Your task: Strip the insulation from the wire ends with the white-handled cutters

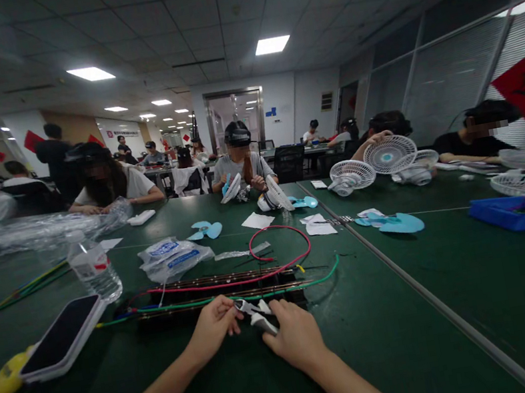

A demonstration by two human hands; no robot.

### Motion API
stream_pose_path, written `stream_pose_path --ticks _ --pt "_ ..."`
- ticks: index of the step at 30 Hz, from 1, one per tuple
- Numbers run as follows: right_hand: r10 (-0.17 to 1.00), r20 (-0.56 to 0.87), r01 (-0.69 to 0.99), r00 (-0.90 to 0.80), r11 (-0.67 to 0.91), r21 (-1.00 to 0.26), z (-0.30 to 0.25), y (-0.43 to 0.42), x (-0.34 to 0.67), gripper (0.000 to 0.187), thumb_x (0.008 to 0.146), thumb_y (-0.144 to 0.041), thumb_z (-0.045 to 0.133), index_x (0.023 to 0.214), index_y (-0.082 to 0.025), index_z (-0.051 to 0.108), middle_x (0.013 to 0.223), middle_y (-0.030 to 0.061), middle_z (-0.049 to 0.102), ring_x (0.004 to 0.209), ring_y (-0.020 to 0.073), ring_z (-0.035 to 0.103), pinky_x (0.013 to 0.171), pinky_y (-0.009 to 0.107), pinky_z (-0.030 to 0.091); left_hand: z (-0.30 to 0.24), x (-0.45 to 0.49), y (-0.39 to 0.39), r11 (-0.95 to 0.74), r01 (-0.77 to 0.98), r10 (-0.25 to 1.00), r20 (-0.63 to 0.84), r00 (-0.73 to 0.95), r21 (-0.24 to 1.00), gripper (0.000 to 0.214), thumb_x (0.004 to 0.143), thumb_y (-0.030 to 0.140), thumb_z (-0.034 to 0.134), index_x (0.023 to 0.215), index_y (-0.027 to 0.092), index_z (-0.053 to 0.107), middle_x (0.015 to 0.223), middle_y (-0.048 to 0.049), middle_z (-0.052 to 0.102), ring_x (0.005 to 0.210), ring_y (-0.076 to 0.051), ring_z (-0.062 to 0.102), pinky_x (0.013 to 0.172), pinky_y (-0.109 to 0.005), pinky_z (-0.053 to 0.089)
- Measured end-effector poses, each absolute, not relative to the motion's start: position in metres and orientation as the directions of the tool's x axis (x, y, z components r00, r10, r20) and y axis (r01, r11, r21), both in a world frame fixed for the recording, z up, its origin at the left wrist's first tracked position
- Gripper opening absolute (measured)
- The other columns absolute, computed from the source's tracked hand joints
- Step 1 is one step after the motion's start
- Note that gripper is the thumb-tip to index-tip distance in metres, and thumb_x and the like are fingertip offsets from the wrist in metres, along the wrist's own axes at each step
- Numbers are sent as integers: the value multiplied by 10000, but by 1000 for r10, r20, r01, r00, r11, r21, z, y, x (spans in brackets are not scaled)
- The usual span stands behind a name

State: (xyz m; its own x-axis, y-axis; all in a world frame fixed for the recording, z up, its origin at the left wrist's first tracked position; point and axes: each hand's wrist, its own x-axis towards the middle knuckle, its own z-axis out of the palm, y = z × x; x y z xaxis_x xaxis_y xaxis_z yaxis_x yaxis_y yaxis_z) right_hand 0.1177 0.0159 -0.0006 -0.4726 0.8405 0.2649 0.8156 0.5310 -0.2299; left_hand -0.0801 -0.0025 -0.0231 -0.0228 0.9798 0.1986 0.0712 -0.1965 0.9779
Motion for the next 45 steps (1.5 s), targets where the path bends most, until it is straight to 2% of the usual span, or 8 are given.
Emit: stream_pose_path --ticks 5,9,15,21,27,34,45 --pt "853 247 824 -459 513 -240 3 15 117 268 709 -317 555 953 -210 538 926 34 597 857 190 535 704 260 330 -25 -81 -1 -175 95 983 179 -39 980 225 805 372 534 795 149 511 673 -3 602 392 -65 494 377 -175 336" --pt "847 231 807 -479 529 -263 8 12 117 279 708 -306 549 968 -208 532 974 41 586 883 190 525 725 258 336 -23 -82 -2 -185 97 981 189 -37 978 192 795 338 547 789 147 531 647 3 589 428 -73 497 406 -180 351" --pt "828 268 803 -493 551 -226 8 10 118 380 678 -300 563 1038 -191 512 1054 72 559 960 219 493 826 295 325 -21 -81 -4 -183 98 982 186 -25 978 142 764 286 571 742 147 554 633 -6 603 477 -97 528 457 -206 404" --pt "830 254 803 -497 551 -229 3 14 118 349 691 -315 558 1017 -196 520 1005 54 586 917 207 517 770 277 341 -19 -81 -6 -168 96 986 169 -6 981 131 760 272 572 747 142 559 649 -16 613 492 -103 538 478 -215 420" --pt "848 222 823 -482 525 -219 3 15 117 284 700 -322 553 961 -211 533 946 40 596 868 197 539 721 268 347 -21 -81 -5 -166 136 985 172 -31 977 196 782 335 568 761 140 575 620 -10 598 473 -103 531 467 -211 411" --pt "837 236 803 -493 543 -247 7 12 119 376 677 -288 552 1040 -199 516 1039 63 571 933 209 511 802 284 336 -22 -82 -4 -180 137 981 188 -55 974 204 775 345 579 771 141 591 639 -11 601 485 -102 527 479 -213 406" --pt "815 208 771 -541 580 -265 12 13 124 414 689 -293 526 1091 -192 507 1083 76 534 946 217 480 816 295 328 -19 -83 -6 -194 162 976 207 -68 968 163 768 279 578 761 127 637 660 -28 611 536 -119 542 515 -227 411"
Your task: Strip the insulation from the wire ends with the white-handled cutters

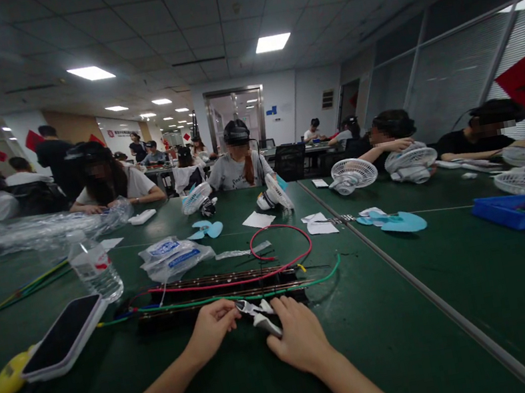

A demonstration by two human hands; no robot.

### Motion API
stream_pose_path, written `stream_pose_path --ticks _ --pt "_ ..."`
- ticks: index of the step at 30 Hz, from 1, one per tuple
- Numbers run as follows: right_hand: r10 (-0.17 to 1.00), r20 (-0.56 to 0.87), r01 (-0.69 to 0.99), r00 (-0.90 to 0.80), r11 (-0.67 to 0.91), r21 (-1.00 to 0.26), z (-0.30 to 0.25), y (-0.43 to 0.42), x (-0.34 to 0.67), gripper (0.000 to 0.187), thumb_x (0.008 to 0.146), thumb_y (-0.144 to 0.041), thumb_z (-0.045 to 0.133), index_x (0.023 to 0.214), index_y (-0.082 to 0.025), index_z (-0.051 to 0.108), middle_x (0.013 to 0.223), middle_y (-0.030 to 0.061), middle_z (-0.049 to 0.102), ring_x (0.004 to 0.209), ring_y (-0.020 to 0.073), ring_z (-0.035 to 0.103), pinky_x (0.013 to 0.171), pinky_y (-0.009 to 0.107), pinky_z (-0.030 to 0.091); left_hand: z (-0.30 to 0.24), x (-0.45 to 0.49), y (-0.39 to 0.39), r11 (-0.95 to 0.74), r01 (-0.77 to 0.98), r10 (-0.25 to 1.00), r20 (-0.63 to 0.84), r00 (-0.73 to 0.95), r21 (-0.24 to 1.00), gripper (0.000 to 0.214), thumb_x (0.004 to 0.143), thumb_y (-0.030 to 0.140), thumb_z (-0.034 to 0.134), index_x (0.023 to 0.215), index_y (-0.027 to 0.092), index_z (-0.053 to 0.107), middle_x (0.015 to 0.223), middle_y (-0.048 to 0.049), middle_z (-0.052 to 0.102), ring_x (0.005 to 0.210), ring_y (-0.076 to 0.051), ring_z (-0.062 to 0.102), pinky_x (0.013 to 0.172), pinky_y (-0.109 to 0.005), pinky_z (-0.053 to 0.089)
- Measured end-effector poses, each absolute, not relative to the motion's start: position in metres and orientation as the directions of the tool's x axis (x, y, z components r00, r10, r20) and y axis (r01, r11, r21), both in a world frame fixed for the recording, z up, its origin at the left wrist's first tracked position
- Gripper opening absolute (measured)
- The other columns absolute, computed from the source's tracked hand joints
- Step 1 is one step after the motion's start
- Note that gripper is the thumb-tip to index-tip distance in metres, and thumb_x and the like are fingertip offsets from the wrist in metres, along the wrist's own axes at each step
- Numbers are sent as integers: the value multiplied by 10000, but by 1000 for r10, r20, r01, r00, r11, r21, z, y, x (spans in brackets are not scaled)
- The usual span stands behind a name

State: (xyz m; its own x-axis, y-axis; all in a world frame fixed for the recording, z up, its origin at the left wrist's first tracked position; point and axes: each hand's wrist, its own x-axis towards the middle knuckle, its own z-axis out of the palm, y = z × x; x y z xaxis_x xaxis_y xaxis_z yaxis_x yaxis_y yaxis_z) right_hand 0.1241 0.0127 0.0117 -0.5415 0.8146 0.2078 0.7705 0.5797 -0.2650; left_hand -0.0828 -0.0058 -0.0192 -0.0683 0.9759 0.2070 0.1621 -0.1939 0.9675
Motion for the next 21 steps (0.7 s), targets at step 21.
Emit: stream_pose_path --ticks 21 --pt "796 226 750 -562 605 -267 11 14 129 448 687 -294 538 1121 -192 501 1082 74 534 955 218 468 826 299 325 -25 -85 -2 -216 195 968 236 -89 957 189 761 296 601 790 119 660 619 -13 600 536 -118 526 520 -224 399"
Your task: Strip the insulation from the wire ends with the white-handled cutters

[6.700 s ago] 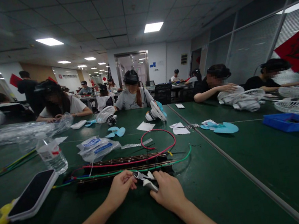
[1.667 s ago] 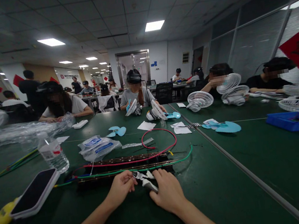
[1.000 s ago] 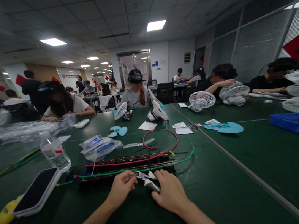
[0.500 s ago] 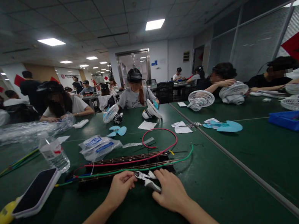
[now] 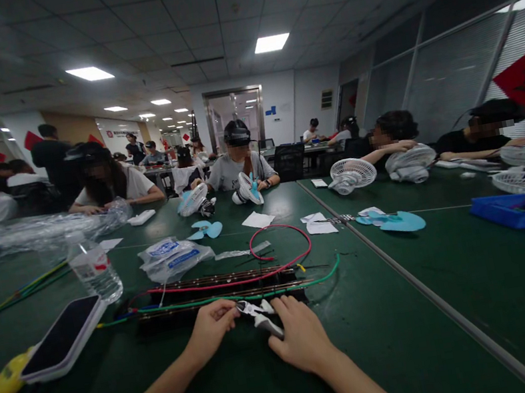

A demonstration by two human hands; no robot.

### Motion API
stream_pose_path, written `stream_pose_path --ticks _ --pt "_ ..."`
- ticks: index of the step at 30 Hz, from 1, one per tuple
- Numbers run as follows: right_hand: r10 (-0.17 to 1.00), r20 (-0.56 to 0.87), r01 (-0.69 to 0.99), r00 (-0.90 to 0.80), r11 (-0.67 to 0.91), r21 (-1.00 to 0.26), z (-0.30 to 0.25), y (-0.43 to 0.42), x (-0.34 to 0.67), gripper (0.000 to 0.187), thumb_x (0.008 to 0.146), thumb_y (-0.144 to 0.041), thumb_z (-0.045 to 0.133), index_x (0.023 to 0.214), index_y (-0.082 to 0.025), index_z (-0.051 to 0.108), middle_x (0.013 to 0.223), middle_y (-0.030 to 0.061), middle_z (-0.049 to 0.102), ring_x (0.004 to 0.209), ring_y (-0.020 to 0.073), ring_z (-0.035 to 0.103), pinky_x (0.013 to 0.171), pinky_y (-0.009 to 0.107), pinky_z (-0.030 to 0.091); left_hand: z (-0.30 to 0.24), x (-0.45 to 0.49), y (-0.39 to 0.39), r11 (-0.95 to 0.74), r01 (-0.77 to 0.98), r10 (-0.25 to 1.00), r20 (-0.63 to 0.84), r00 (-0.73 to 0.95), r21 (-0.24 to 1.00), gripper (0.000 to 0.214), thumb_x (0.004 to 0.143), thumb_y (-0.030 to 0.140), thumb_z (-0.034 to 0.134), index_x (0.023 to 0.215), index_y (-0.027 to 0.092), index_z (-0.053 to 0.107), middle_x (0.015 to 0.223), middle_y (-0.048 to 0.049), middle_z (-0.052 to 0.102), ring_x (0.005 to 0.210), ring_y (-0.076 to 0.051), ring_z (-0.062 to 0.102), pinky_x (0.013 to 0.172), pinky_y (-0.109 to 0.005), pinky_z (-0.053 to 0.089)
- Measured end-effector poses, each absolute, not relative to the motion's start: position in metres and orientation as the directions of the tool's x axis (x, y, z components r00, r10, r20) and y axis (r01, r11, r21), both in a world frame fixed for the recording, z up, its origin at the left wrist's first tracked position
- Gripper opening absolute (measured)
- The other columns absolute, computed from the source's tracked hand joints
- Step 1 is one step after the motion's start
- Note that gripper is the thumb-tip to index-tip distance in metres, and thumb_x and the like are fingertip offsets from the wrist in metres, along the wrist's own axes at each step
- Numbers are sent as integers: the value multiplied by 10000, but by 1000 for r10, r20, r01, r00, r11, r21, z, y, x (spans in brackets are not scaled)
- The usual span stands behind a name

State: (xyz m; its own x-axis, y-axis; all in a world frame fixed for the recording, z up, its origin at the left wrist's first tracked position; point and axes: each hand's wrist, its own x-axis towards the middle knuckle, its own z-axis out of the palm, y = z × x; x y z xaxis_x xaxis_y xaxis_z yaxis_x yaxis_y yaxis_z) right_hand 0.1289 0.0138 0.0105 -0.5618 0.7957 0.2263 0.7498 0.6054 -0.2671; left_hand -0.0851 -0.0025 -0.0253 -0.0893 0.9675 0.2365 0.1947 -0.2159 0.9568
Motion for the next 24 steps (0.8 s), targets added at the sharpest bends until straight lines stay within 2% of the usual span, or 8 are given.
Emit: stream_pose_path --ticks 16,20,24 --pt "844 224 813 -488 533 -236 4 14 125 345 706 -321 554 1030 -204 555 949 45 611 886 201 544 729 266 346 -22 -82 -4 -188 186 976 204 -70 964 174 751 284 588 773 120 643 670 -27 624 541 -117 538 516 -221 406" --pt "846 200 813 -494 531 -238 7 14 125 334 707 -316 551 1022 -206 553 961 46 602 891 194 536 733 263 344 -21 -82 -4 -175 199 979 192 -70 964 167 754 271 577 771 117 642 661 -27 621 537 -116 535 517 -223 403" --pt "823 229 796 -519 564 -222 9 14 127 399 690 -307 559 1074 -201 532 1030 61 570 921 198 508 785 275 337 -22 -82 -3 -169 192 982 183 -53 967 157 750 262 576 757 119 641 648 -24 618 534 -117 536 523 -225 408"
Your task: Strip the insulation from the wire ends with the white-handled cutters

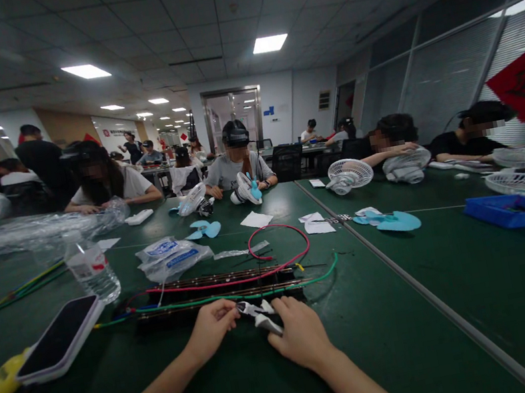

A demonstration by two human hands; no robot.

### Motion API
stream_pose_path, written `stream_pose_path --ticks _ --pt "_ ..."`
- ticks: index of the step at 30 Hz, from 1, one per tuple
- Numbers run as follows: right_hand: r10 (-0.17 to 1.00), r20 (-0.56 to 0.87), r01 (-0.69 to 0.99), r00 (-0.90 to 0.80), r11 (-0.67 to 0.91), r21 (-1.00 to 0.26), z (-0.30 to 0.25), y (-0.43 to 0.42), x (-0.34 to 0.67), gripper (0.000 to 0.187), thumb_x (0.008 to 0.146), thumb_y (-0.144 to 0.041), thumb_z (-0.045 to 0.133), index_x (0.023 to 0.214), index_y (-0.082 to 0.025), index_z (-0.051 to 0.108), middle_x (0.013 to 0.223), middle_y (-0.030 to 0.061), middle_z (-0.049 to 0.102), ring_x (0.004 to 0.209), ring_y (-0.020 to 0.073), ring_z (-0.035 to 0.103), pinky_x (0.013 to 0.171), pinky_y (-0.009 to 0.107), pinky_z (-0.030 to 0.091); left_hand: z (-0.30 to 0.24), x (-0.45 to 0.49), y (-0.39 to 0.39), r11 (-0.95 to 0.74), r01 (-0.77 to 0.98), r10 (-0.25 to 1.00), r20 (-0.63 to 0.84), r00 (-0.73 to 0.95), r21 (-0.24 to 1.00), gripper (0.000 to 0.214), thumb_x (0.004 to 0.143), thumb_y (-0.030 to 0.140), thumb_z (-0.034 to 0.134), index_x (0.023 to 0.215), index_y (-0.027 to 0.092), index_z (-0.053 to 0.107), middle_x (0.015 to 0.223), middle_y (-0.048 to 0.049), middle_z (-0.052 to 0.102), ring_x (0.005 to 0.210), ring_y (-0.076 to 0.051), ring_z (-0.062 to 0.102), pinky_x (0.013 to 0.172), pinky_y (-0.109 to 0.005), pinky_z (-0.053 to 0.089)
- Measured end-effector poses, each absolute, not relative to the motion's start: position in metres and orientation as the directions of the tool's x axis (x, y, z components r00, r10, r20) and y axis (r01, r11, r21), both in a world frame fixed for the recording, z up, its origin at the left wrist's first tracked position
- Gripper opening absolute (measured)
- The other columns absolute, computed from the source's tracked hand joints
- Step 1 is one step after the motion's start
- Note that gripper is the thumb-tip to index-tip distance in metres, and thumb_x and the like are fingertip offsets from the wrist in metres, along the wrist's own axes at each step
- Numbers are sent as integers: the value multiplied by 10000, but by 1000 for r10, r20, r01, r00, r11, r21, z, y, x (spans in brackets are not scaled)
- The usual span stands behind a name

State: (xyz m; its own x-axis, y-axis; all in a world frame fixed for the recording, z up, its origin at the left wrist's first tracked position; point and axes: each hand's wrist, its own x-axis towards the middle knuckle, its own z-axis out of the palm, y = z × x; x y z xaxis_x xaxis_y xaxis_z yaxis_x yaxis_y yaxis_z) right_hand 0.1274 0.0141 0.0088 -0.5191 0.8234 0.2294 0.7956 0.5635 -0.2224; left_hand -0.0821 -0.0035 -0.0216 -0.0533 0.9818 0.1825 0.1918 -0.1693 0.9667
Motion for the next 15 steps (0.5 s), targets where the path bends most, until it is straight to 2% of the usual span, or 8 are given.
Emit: stream_pose_path --ticks 4,9,15 --pt "795 247 779 -554 600 -184 9 14 129 408 683 -315 561 1074 -202 528 1065 68 549 939 208 486 806 288 332 -21 -81 -4 -176 199 983 183 -15 964 151 745 252 573 747 122 650 635 -19 614 552 -125 548 535 -225 419" --pt "824 237 807 -515 559 -190 6 15 126 406 693 -331 561 1072 -190 526 1008 62 586 925 207 508 789 283 340 -20 -80 -5 -166 207 985 173 -17 964 155 741 253 563 748 124 649 630 -16 609 546 -127 547 529 -226 418" --pt "844 214 827 -491 529 -188 8 12 122 311 715 -334 546 998 -206 549 962 48 609 891 202 536 734 270 348 -18 -81 -5 -171 225 983 180 -22 959 164 751 257 548 755 125 646 637 -21 611 537 -125 538 517 -223 403"
